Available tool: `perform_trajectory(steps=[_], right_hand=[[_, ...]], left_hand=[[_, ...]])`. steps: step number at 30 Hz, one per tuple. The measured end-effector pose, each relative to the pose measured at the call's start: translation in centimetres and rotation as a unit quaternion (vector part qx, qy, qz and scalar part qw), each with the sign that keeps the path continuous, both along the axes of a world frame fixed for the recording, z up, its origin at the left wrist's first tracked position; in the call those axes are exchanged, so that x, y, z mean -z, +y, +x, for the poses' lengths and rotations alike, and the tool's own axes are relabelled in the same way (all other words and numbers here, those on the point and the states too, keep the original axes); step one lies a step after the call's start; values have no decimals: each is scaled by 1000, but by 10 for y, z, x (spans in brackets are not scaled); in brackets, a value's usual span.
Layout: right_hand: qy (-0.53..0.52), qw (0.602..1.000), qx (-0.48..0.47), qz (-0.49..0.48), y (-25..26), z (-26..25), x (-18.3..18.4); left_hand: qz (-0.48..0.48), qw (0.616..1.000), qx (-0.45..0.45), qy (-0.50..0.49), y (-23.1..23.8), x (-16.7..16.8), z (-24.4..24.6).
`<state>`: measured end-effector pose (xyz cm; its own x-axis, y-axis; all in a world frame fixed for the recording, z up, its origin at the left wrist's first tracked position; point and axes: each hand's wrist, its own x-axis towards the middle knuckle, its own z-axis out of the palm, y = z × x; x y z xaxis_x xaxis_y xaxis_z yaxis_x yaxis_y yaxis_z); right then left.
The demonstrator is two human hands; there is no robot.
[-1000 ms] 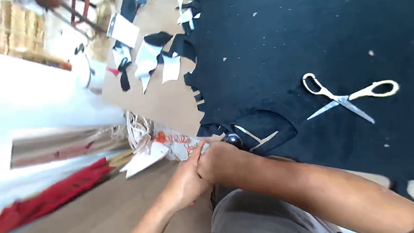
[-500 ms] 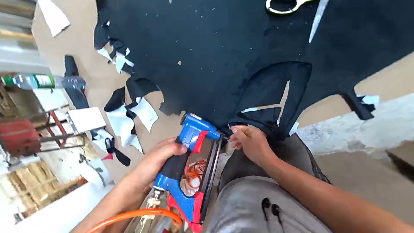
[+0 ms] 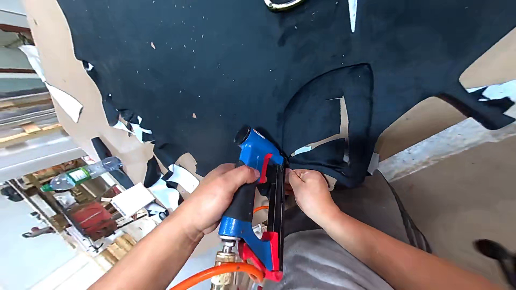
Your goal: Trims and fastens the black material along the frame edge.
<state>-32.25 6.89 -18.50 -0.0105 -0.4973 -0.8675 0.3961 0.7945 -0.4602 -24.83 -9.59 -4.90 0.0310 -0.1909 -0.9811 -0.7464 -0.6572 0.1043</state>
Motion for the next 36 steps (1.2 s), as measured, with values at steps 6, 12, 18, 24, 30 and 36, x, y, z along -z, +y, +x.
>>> perform_trajectory(steps=[6, 12, 18, 24, 30, 36], right_hand=[[17, 1000, 5, 8, 1, 2, 0], [24, 999, 14, 16, 2, 4, 1], [25, 999, 21, 21, 0, 5, 1], [10, 999, 23, 25, 0, 3, 1], [0, 1000, 18, 22, 1, 0, 0], [-12, 999, 32, 16, 3, 0, 1]], left_hand=[[16, 999, -18, -36, -10, 4, -21], [-1, 999, -35, -41, -1, 4, -26], [27, 998, 30, -43, -7, 6, -36], [59, 996, 50, -42, -17, 7, -36], [82, 994, 74, -20, -28, 14, -45], [103, 986, 129, -34, -33, 18, -64]])
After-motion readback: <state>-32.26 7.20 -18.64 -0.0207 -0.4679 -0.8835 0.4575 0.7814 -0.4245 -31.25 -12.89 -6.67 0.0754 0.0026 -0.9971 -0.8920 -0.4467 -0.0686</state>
